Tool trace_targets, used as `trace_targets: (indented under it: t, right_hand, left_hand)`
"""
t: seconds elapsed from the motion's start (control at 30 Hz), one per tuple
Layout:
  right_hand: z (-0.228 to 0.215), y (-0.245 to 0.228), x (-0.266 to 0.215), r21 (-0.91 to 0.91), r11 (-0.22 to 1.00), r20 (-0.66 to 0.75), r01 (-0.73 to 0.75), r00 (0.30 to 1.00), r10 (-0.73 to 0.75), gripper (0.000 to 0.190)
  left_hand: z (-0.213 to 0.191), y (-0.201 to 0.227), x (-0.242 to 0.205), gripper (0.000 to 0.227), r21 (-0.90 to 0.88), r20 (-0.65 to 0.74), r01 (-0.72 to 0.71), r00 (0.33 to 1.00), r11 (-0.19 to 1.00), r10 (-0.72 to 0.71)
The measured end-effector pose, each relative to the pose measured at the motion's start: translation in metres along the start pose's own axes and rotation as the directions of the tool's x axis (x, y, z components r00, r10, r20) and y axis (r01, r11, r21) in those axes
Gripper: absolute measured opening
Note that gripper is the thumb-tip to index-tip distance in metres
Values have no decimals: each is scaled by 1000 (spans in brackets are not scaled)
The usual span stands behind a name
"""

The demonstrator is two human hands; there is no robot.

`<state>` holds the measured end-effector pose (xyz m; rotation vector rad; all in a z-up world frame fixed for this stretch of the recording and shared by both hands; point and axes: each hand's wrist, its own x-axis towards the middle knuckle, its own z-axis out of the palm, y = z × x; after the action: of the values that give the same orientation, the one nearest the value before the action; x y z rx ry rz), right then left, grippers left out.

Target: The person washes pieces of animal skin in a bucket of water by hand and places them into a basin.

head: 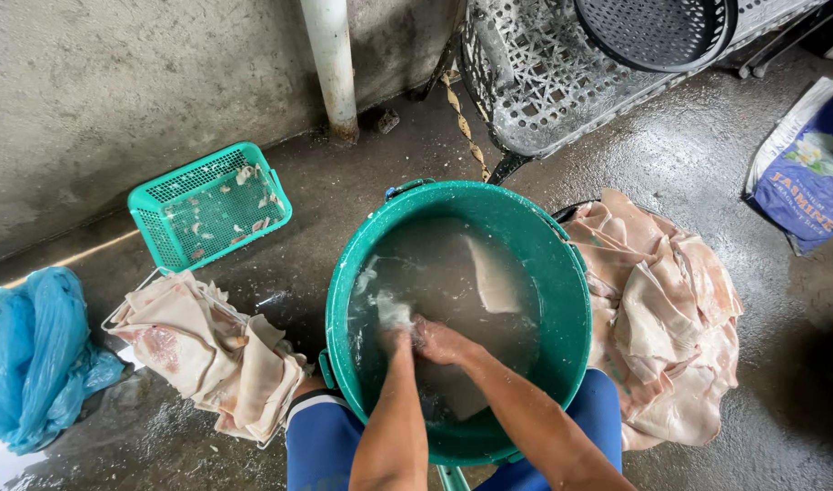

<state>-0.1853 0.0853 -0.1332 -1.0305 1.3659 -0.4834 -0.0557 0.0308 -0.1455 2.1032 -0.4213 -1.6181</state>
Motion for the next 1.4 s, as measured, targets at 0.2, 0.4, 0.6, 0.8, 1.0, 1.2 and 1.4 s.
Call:
trace_targets:
  t: [0.2, 0.4, 0.6, 0.8, 1.0, 1.2, 1.4]
  right_hand:
    - [-59, 20, 21, -85, 990, -492, 109, 860, -137, 56]
    - [-25, 4, 25, -288, 938, -465, 193, 828, -313, 35]
    - [-47, -7, 34, 663, 560, -575, 497, 817, -44, 48]
    - [-39, -13, 16, 649, 728, -400, 221, 913, 79, 45]
    - [-60, -30, 15, 741, 643, -274, 192, 961, 29, 40]
    - [-3, -26, 54, 942, 332, -31, 42, 999, -37, 41]
    - [38, -12, 24, -535, 841, 144, -79, 973, 183, 38]
  left_hand:
    - [-2, 4, -2, 75, 219, 340, 10, 936, 976, -87]
    - [4, -3, -7, 98, -10, 301, 179, 939, 984, -168]
    - [-5, 12, 9, 83, -416, 689, 365, 724, 833, 26]
    - [1, 25, -29, 73, -36, 429, -96, 898, 995, 102]
    - [-14, 87, -52, 82, -209, 481, -375, 765, 903, 429]
    - [-60, 143, -102, 90, -348, 483, -486, 640, 802, 598]
    - [-92, 163, -144, 89, -322, 370, -669, 562, 670, 740]
